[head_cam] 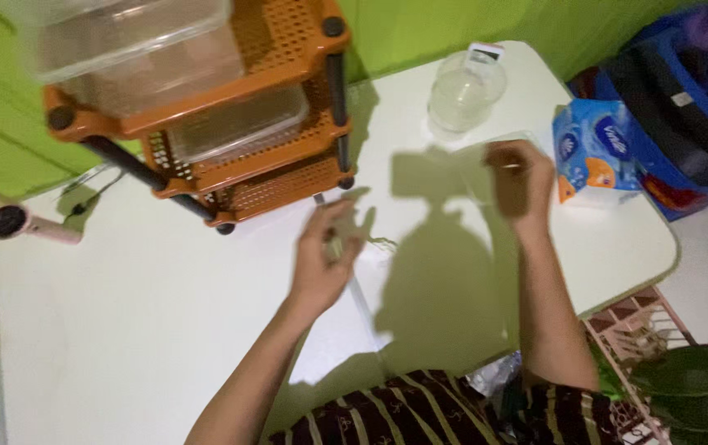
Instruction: The person assembles a three-tier orange plastic storage rack by inserting black corner caps into the frame. They then place clear plastic containers and a glass jar onto the shelves. The person wipes the rack and the jar with a white cloth during the process.
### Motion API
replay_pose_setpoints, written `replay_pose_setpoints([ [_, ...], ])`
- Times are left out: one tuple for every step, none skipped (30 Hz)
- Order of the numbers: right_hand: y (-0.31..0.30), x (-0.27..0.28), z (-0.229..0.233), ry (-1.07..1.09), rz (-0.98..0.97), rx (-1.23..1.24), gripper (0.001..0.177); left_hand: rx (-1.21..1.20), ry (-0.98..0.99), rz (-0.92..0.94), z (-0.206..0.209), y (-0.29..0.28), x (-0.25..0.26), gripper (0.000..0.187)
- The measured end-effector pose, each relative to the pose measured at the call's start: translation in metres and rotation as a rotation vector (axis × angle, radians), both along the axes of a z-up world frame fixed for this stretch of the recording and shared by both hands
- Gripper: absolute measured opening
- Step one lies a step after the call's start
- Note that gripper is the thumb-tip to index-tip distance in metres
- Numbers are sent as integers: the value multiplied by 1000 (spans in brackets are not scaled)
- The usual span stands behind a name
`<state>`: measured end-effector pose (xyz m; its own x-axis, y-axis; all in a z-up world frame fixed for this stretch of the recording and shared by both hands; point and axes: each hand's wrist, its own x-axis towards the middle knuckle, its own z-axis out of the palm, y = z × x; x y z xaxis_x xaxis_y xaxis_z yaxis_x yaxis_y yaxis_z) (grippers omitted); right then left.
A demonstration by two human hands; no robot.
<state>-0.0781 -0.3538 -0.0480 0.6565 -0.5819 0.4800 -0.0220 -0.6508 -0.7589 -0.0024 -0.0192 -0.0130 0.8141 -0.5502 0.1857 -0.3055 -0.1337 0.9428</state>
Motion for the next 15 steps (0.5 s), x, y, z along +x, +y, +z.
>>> replay_pose_setpoints([
  [-25, -12, -9, 12, -112, -16, 10, 19, 175, -78, -15, -22, -2, 48],
  [-46, -24, -20, 50, -159, -5, 12, -12, 85, -176, -30, -44, -1, 43],
  [-61, -35, -31, 88, -206, 7, 15, -43, -5, -273, -46, -67, 2, 39],
  [-72, -42, -43, 129, -247, 18, 17, 7, 37, -332, -62, -92, 6, 38],
  [-78, -47, -55, 153, -242, 17, 16, 56, 78, -391, -77, -117, 10, 38],
  [-79, -53, -68, 177, -236, 17, 17, 172, 122, -373, -92, -142, 14, 47],
  [-78, -59, -78, 200, -231, 17, 20, 289, 166, -355, -106, -166, 18, 56],
  [-76, -62, -86, 192, -208, -85, 20, 358, 175, -329, -118, -191, 22, 59],
  [-71, -63, -92, 183, -184, -188, 21, 427, 185, -304, -128, -213, 26, 63],
  [-67, -65, -94, 171, -160, -289, 22, 450, 139, -269, -136, -234, 28, 63],
  [-63, -66, -95, 190, -145, -272, 23, 472, 92, -235, -143, -253, 29, 64],
  [-56, -66, -95, 208, -133, -254, 23, 494, 42, -204, -150, -264, 30, 66],
  [-50, -64, -93, 225, -121, -235, 24, 480, 152, -189, -156, -271, 31, 66],
  [-46, -63, -91, 235, -112, -132, 24, 467, 262, -177, -160, -276, 31, 65],
  [-44, -64, -87, 244, -103, -28, 24, 455, 371, -165, -164, -281, 31, 64],
])
